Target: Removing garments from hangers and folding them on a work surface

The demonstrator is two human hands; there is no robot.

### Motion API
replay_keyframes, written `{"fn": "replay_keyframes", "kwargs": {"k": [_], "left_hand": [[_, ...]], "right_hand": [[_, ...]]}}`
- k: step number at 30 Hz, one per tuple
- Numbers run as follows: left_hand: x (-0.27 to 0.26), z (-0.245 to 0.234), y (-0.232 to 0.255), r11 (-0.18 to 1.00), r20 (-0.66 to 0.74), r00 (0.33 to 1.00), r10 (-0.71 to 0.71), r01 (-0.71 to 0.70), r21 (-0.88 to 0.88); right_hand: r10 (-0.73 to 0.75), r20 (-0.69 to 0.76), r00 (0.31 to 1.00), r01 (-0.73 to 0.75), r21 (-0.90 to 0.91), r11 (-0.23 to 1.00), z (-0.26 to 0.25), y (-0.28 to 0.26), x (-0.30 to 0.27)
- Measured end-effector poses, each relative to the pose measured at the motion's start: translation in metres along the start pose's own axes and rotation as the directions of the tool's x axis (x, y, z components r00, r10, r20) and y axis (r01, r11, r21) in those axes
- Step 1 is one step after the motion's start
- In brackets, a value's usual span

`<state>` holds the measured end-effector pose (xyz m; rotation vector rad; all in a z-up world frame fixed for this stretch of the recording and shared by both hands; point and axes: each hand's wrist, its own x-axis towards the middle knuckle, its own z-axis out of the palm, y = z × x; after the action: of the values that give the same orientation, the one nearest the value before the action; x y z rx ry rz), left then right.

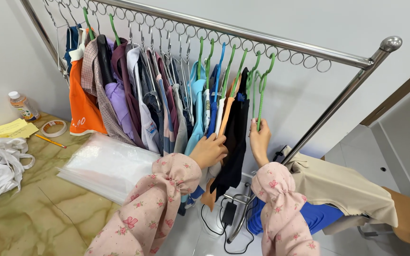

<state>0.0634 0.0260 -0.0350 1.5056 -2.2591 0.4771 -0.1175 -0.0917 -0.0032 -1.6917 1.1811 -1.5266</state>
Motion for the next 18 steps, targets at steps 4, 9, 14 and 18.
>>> {"fn": "replay_keyframes", "kwargs": {"k": [4,9,14,18], "left_hand": [[-0.011,0.032,0.005,0.999,0.072,0.997,-0.026,0.023,0.043],[-0.009,0.013,0.013,0.99,0.217,0.975,-0.041,0.069,-0.125],[-0.019,-0.029,0.024,0.874,0.134,0.986,-0.101,0.152,-0.461],[-0.046,-0.027,0.02,0.727,-0.056,0.948,-0.315,0.202,-0.656]], "right_hand": [[-0.026,-0.021,0.999,0.026,-0.015,1.0,-0.008,0.001,0.007],[-0.14,-0.078,0.987,0.143,0.029,0.989,-0.018,-0.022,0.002],[-0.073,-0.177,0.981,0.081,0.037,0.996,-0.018,-0.001,-0.07],[-0.053,-0.265,0.963,0.048,-0.027,0.998,-0.004,-0.012,-0.165]]}}
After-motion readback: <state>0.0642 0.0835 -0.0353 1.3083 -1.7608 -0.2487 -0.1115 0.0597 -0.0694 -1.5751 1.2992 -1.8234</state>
